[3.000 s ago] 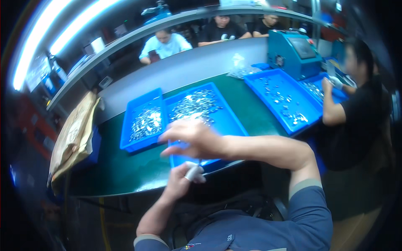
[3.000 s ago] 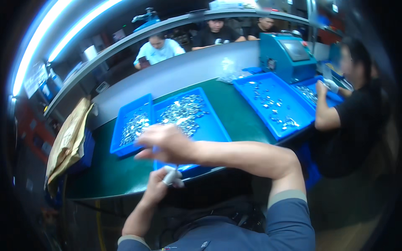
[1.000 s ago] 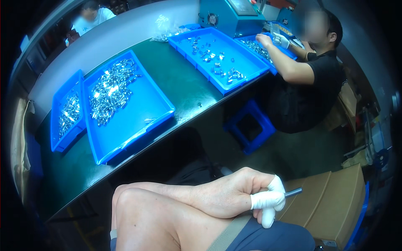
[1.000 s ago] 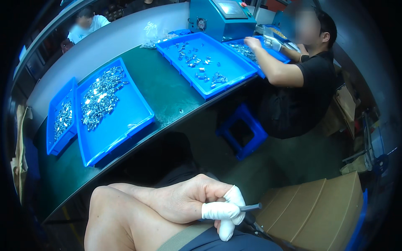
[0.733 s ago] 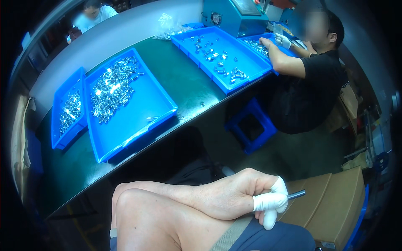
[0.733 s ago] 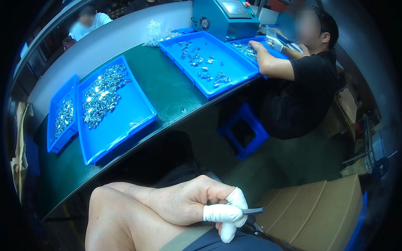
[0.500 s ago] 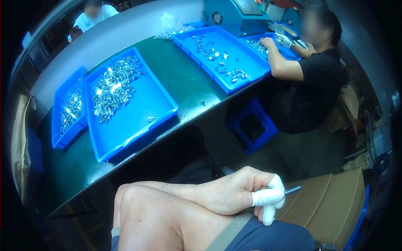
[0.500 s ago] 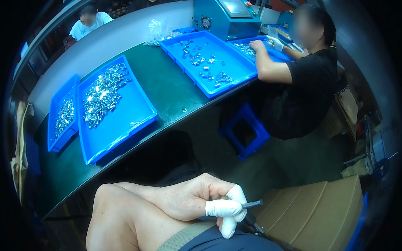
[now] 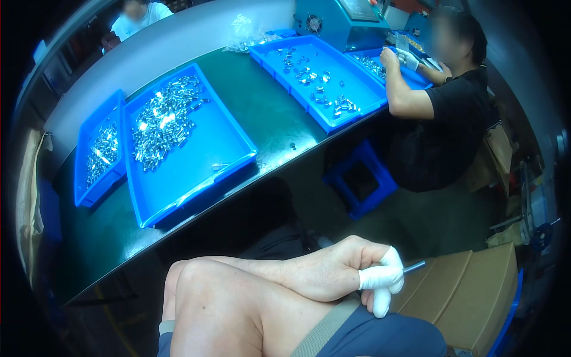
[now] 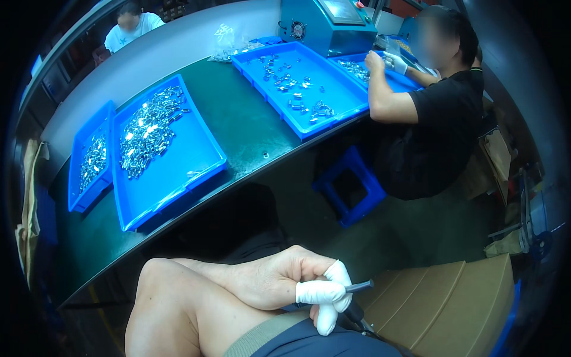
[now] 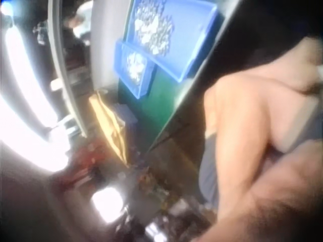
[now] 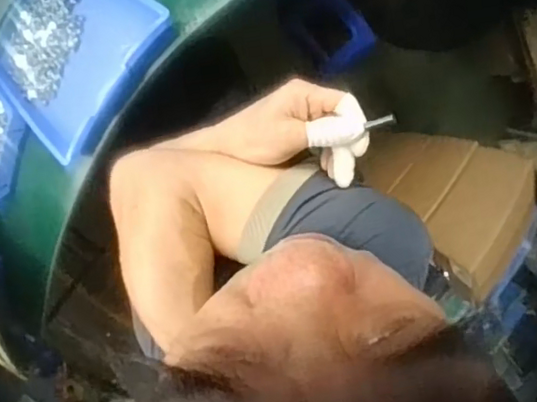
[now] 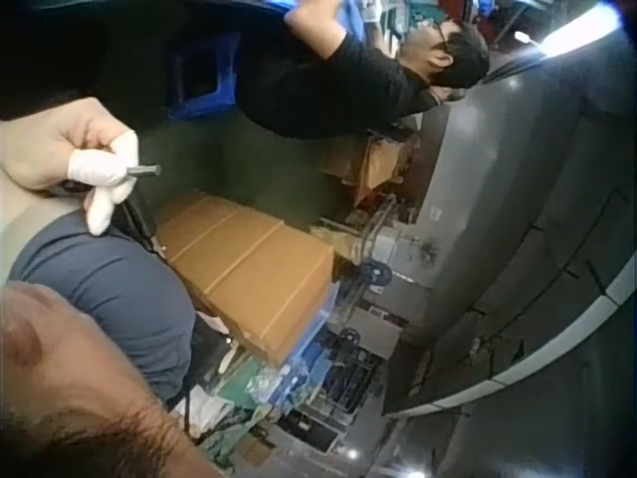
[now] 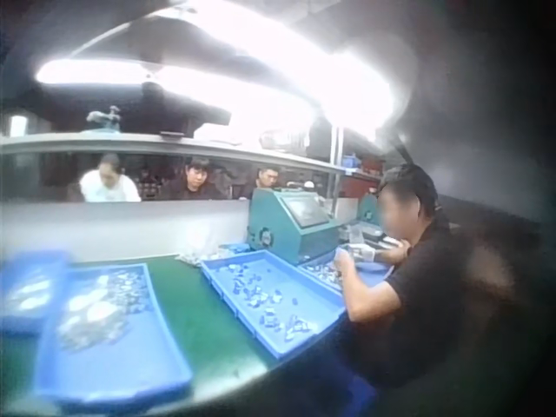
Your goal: The person assembles white plastic components onto metal valve fittings by hand at a manual workstation.
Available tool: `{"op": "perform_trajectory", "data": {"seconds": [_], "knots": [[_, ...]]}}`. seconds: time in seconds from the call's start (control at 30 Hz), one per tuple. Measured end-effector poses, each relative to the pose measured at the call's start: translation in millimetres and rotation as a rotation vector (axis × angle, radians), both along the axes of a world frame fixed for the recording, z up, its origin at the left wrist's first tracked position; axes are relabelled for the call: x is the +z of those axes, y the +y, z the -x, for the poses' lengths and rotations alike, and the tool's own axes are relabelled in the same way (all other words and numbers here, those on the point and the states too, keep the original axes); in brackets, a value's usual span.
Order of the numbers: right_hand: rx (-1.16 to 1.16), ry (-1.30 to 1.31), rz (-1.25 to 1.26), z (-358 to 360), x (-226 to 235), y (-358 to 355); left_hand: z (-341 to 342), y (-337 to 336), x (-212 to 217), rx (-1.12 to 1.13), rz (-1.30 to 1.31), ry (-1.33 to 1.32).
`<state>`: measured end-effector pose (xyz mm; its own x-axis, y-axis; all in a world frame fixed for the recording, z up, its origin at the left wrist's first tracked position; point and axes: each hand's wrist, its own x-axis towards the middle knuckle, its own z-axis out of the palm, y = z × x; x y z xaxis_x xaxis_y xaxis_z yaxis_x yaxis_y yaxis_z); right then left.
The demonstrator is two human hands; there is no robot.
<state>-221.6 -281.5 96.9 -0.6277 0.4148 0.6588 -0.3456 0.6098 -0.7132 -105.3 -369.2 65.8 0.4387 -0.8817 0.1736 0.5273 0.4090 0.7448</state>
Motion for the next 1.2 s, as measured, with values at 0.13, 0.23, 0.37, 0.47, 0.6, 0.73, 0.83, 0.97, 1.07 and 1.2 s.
{"op": "perform_trajectory", "data": {"seconds": [0.13, 0.23, 0.37, 0.47, 0.6, 0.73, 0.83, 0.97, 1.07, 1.2], "knots": [[0.021, 0.023, 0.018, -1, -2, -1, 2, 0, 1, 0.014, 0.029, -0.021], [0.039, 0.03, 0.031, -4, -4, -3, 0, 0, -3, -0.006, 0.037, -0.02], [0.065, 0.045, 0.042, -4, -4, -3, 1, 3, 0, -0.005, 0.01, -0.006], [0.079, 0.057, 0.054, -5, -6, -4, 0, 0, -6, 0.013, 0.039, -0.011], [0.097, 0.068, 0.069, -9, -8, -6, 0, 1, -9, 0.013, -0.011, 0.025], [0.114, 0.09, 0.084, -11, -10, -9, 1, 1, -4, 0.022, 0.002, -0.004], [0.136, 0.098, 0.092, -14, -11, -10, 0, 4, -5, -0.002, 0.043, 0.014], [0.163, 0.117, 0.106, -15, -13, -11, 1, 4, -6, 0.014, 0.034, 0.001], [0.177, 0.13, 0.115, -16, -15, -12, 2, 3, -7, 0.037, 0.031, -0.004], [0.182, 0.145, 0.123, -20, -16, -16, -2, 1, -10, 0.018, -0.007, 0.02]]}}
